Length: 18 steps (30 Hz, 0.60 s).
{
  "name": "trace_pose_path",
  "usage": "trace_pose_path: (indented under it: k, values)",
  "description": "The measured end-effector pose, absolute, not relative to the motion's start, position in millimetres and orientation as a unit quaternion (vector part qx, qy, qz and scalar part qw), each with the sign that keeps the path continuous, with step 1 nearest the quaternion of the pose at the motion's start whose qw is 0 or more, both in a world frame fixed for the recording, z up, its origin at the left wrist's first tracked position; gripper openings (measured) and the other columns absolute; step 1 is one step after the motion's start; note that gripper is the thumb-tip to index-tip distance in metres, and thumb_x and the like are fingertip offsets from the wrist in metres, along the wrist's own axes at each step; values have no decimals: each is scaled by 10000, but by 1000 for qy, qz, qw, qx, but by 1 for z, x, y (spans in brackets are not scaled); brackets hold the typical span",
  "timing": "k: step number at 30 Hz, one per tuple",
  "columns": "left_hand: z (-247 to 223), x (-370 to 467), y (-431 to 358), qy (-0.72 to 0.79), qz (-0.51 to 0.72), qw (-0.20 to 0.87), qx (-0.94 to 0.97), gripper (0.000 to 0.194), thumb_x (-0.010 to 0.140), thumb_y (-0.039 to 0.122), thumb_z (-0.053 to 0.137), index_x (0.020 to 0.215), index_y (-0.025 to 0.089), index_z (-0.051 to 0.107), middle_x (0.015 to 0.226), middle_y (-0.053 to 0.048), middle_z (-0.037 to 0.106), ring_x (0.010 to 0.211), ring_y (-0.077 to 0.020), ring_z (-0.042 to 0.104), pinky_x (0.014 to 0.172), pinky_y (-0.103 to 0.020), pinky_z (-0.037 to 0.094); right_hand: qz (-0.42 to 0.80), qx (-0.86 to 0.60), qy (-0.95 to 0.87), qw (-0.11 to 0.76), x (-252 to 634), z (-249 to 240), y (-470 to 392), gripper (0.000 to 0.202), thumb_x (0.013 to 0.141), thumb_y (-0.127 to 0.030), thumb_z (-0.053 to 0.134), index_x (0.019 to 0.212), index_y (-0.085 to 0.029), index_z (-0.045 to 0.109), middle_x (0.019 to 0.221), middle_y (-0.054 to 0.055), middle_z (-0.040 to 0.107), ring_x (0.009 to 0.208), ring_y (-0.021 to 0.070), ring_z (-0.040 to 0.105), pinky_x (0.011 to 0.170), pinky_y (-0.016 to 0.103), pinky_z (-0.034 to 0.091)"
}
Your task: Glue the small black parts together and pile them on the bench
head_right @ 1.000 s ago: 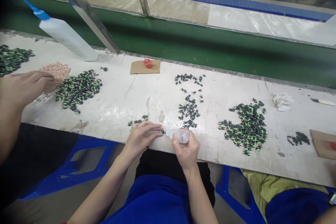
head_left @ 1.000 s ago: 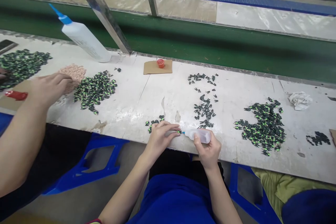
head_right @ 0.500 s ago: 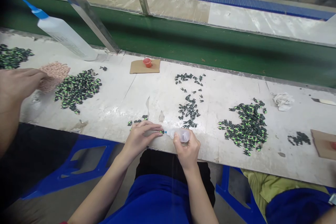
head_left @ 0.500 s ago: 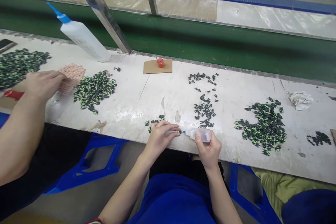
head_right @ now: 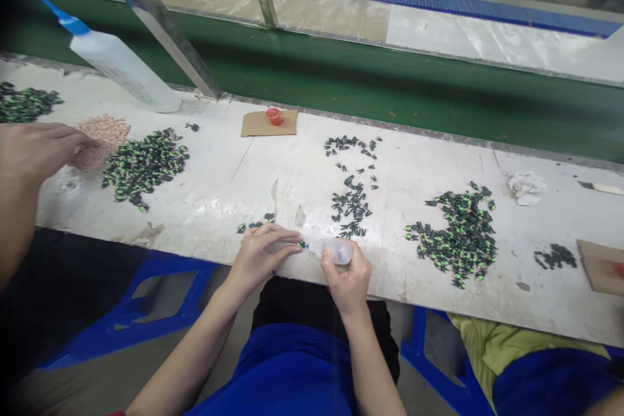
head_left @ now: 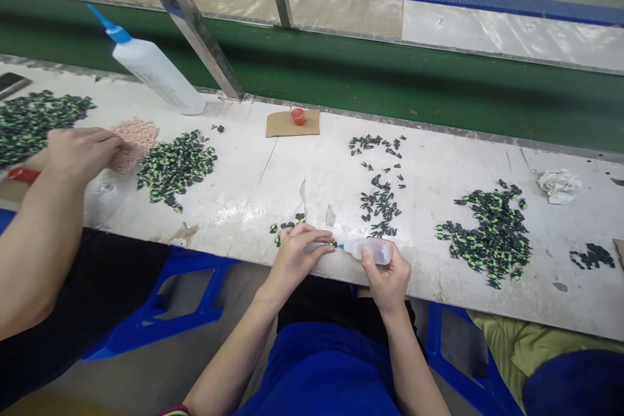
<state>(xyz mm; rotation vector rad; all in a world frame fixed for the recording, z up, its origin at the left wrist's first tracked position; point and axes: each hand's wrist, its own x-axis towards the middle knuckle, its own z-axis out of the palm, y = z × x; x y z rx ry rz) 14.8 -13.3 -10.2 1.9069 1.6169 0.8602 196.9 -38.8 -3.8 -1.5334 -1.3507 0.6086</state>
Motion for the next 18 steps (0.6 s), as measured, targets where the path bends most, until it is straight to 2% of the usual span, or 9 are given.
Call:
trace_pose_path:
  k: [13,16,18]
  values:
    - [-7,16,-13,599,298,243,702,95,761,303,757,854,288,744,813,0,748,816,-221,666,819,-429,391,252,-639,-545,481,197,-2,-38,177,797,-351,618,712,-198,590,551,-33,573,471,126,513,470,240,443]
    - [-7,15,-13,597,295,247,704,105,754,286,764,857,289,745,810,1,748,822,-221,660,815,-419,389,263,-630,-522,511,199,-5,-39,161,784,-342,637,739,-190,610,574,-25,599,489,133,542,480,245,455]
    - [-6,15,-13,594,293,254,705,113,758,279,760,869,288,742,831,0,752,841,-220,654,824,-413,387,270,-618,-490,552,201,-5,-39,165,788,-343,637,815,-181,630,662,3,657,559,155,602,520,262,491]
